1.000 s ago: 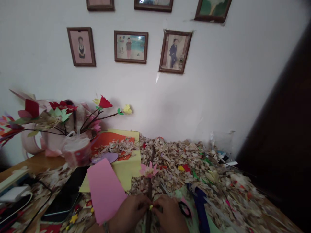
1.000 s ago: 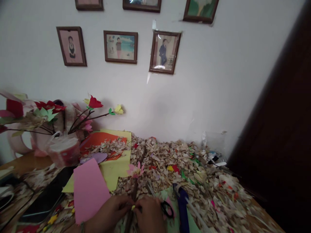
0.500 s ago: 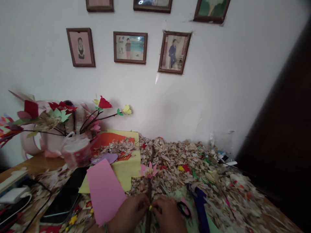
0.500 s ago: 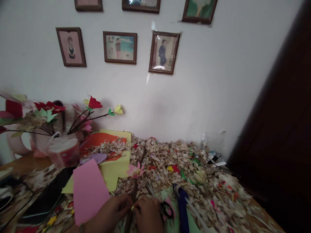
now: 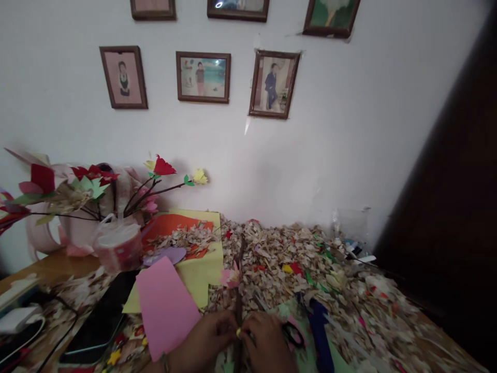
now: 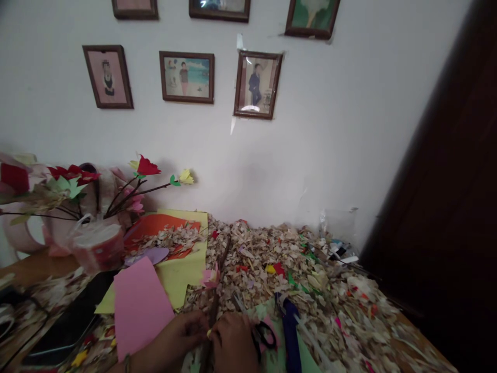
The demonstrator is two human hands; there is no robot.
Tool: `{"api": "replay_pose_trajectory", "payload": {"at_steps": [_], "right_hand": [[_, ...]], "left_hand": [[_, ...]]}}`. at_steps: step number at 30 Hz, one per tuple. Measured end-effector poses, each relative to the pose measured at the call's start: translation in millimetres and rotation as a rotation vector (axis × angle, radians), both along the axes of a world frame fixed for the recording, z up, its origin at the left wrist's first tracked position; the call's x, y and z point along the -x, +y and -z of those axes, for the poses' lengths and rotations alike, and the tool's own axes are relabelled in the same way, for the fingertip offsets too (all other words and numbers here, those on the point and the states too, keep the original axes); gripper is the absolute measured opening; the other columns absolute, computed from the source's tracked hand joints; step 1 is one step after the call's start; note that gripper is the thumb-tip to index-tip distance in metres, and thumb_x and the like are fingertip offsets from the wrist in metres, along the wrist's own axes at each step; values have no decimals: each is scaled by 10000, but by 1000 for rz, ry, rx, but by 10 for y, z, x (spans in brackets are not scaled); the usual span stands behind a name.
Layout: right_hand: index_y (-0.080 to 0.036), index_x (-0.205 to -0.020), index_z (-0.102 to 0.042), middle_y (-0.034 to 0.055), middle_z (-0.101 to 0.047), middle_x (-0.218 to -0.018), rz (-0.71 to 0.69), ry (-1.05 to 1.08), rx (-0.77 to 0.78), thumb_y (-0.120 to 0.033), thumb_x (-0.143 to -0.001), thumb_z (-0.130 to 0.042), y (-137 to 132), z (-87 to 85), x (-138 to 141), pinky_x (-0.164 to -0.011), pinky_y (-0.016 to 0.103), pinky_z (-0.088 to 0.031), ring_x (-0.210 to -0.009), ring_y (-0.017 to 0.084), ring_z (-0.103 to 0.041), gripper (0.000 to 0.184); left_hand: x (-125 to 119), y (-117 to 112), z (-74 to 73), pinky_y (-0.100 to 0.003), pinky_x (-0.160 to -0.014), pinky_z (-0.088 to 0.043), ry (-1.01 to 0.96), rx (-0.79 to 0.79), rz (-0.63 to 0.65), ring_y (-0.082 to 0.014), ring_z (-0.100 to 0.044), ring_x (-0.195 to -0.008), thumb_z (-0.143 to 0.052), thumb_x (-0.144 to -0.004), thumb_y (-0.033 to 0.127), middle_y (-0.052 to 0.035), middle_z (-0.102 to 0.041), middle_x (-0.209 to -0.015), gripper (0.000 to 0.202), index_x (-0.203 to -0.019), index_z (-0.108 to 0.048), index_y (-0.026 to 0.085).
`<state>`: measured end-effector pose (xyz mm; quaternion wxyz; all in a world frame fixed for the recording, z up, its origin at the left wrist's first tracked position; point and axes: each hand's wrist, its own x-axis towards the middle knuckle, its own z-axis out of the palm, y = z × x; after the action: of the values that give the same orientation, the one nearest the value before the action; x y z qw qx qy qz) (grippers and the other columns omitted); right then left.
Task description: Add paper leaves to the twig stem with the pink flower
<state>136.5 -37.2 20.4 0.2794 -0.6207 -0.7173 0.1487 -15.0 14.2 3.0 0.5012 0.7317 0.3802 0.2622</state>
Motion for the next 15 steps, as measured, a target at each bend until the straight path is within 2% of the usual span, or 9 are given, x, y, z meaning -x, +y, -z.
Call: {"api": "replay_pose_trajectory", "payload": {"at_steps": [4, 11, 15], "right_hand": [[-192, -705, -626, -5, -625, -800, -52, -21, -86, -68, -756, -545, 15, 44, -39, -780, 283, -291, -824, 152, -523, 157], [-183, -712, -638, -6, -634, -812, -63, -25, -74, -44, -756, -554, 39, 55, -14, -777, 268, -308, -828, 140, -533, 168], [-191, -746, -651, 0, -642, -847, -42, -70, -24, -68, -766, -547, 8, -59, 13, -791, 274, -323, -854, 151, -535, 162]], "left_hand": [[7, -24, -21, -184, -529, -320, -32, -5, 14, -110, -430, -588, -537, -683, 167, 47, -494, -603, 40, -707, -568, 160], [16, -20, -66, -195, -599, -376, -24, -24, 14, -132, -502, -659, -524, -667, 126, 33, -572, -673, 111, -755, -577, 169], [29, -49, -152, -206, -691, -402, 48, -104, 59, -149, -549, -761, -497, -711, 136, 16, -650, -814, 196, -855, -617, 193]]}}
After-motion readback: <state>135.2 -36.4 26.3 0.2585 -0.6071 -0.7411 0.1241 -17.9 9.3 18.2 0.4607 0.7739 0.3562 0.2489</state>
